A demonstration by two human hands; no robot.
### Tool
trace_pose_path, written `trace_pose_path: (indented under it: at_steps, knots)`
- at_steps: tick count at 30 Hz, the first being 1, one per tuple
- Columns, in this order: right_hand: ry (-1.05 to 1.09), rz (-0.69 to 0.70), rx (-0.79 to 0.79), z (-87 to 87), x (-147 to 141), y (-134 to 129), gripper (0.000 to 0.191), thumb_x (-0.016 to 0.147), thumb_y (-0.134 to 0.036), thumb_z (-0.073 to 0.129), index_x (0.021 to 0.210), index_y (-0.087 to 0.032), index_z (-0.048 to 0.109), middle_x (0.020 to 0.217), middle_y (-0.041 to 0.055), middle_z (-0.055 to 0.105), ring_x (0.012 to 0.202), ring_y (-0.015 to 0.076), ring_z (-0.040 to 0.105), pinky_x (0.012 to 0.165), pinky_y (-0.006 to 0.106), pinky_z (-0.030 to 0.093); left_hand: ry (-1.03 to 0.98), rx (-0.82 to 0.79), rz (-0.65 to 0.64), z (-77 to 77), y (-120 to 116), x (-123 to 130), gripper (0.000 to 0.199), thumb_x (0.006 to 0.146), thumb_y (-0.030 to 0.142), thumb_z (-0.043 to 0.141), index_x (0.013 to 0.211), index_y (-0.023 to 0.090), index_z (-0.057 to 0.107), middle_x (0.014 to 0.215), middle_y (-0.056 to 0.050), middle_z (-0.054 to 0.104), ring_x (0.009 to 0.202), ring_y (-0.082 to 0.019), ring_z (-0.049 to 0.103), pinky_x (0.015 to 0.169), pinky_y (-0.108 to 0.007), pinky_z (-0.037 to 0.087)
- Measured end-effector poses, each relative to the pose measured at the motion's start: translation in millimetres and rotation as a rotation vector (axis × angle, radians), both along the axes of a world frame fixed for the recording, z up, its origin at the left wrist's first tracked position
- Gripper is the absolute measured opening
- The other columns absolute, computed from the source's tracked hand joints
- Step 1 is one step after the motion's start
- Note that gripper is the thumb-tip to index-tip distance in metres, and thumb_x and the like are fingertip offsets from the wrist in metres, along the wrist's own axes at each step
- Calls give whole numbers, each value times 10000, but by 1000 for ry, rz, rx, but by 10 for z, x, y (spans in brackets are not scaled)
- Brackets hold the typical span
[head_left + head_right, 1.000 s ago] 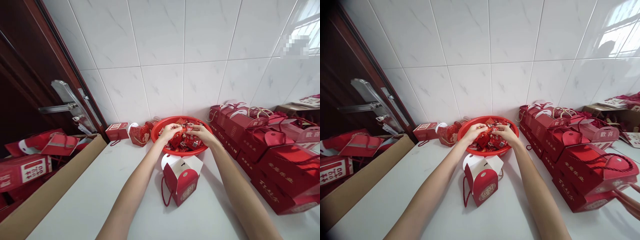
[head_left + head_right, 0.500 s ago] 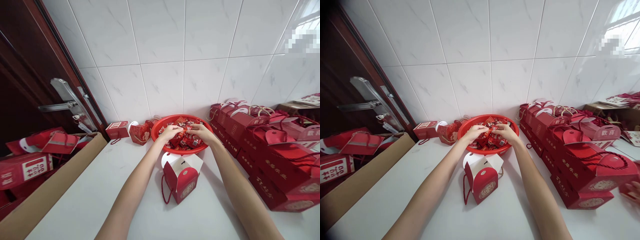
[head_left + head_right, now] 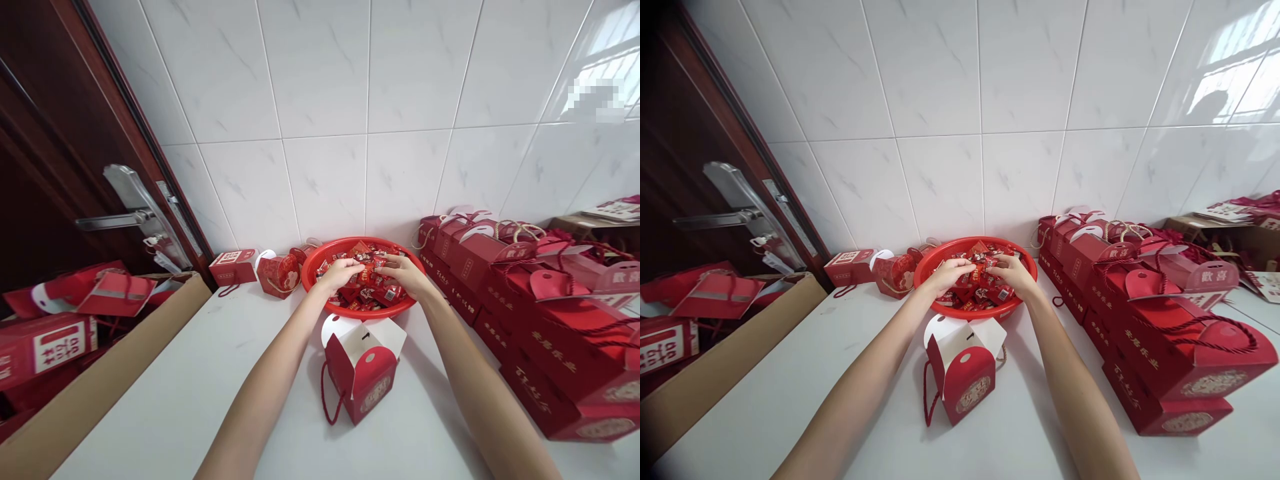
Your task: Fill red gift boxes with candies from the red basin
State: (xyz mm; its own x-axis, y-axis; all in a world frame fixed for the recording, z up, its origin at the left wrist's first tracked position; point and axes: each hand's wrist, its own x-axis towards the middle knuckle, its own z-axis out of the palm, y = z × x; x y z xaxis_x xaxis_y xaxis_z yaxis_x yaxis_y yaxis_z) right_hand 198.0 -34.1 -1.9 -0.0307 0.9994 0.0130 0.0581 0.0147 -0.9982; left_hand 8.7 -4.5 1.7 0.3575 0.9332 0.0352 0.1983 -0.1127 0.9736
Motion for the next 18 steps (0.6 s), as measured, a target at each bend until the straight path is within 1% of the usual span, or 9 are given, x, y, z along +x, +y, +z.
trace_pose_path:
  at_steps: [4,6,10,14,18]
  knots:
    - [5,5,25,-9,15,7,345,749,-189,770,1085,-174,693,973,62,729,848,168,680,617,212,549,28,14,30,38,-31,6,205,711,350,723,695,170,627,712,15,584,699,-135,499,667,-272,370]
    - [29,13,37,-9,20,5,335,746,-189,774,1069,-163,688,1001,71,729,861,172,682,617,213,554,38,16,42,48,-40,13,187,717,341,712,699,171,636,718,7,606,698,-138,506,666,-274,373]
    - [68,9,49,1,19,-7,306,741,-192,780,1028,-156,681,1048,80,724,881,175,683,590,200,555,35,-4,45,32,-30,22,198,709,344,723,692,171,628,682,12,587,654,-130,484,640,-277,353]
    - [82,-24,48,12,3,-18,313,736,-164,774,1035,-159,679,1016,68,735,849,168,692,568,191,549,20,-42,54,3,-3,22,206,704,337,738,703,168,619,677,21,556,629,-118,464,609,-268,337]
    - [112,-60,33,36,-21,-36,317,716,-123,772,1018,-176,690,939,44,747,808,157,694,570,194,544,40,-26,57,-19,23,13,205,734,313,719,669,164,595,641,33,513,579,-99,424,572,-262,300]
